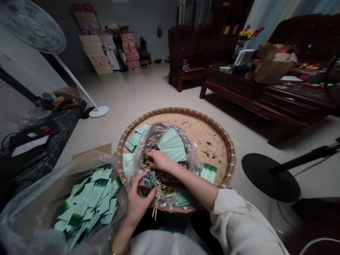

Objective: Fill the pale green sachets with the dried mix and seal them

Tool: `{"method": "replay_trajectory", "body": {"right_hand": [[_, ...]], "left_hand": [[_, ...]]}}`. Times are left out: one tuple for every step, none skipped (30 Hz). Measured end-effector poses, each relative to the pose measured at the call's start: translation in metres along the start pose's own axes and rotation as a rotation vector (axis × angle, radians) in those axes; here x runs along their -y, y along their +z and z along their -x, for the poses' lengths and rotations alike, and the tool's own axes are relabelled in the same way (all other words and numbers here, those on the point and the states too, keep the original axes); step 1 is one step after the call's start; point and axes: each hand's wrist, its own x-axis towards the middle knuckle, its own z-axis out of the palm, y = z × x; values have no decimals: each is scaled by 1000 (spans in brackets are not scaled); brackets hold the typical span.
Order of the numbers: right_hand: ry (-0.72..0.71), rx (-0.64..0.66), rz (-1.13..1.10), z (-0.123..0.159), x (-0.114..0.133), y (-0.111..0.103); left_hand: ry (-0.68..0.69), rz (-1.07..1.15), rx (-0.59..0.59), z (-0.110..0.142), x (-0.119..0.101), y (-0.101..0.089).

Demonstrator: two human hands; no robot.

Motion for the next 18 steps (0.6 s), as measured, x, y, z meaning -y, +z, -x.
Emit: {"method": "replay_trajectory", "body": {"right_hand": [[5,-4,-1,0,0,0],[9,-6,-7,0,0,1],[14,-5,-21,0,1,1],[22,-1,-42,0,2,2],[31,4,-68,0,2,2],[43,8,-95,0,3,2],[58,9,-119,0,4,2],[73,7,-141,0,4,1],[88,0,-161,0,3,0],[105,-9,-183,0,3,-2],[123,-19,-211,1,2,-4],[143,-31,-243,2,0,-7],[164,-42,-277,4,-1,-10],[187,-51,-312,6,-3,-13],[210,-57,-347,9,-4,-17],[231,-62,-380,12,-5,-21],[247,-67,-404,14,-5,-24],[264,-72,-437,18,-5,-28]], "left_hand": [[-1,1,2,0,0,0],[-1,3,2,0,0,0],[0,6,3,0,0,0],[2,9,4,0,0,0],[6,10,3,-1,0,0],[11,11,0,-1,-1,0],[13,11,-4,-1,-1,0],[13,10,-8,-1,-1,-1],[10,8,-10,-2,-2,-1],[4,7,-12,-2,-2,-1],[-3,6,-12,-2,-2,-2],[-11,4,-13,-2,-2,-2],[-20,4,-17,-2,-2,-2],[-28,8,-24,-3,-2,-1],[-38,17,-33,-3,-1,-1],[-48,30,-44,-3,-1,0],[-59,46,-57,-3,0,1],[-70,64,-67,-3,1,2]]}}
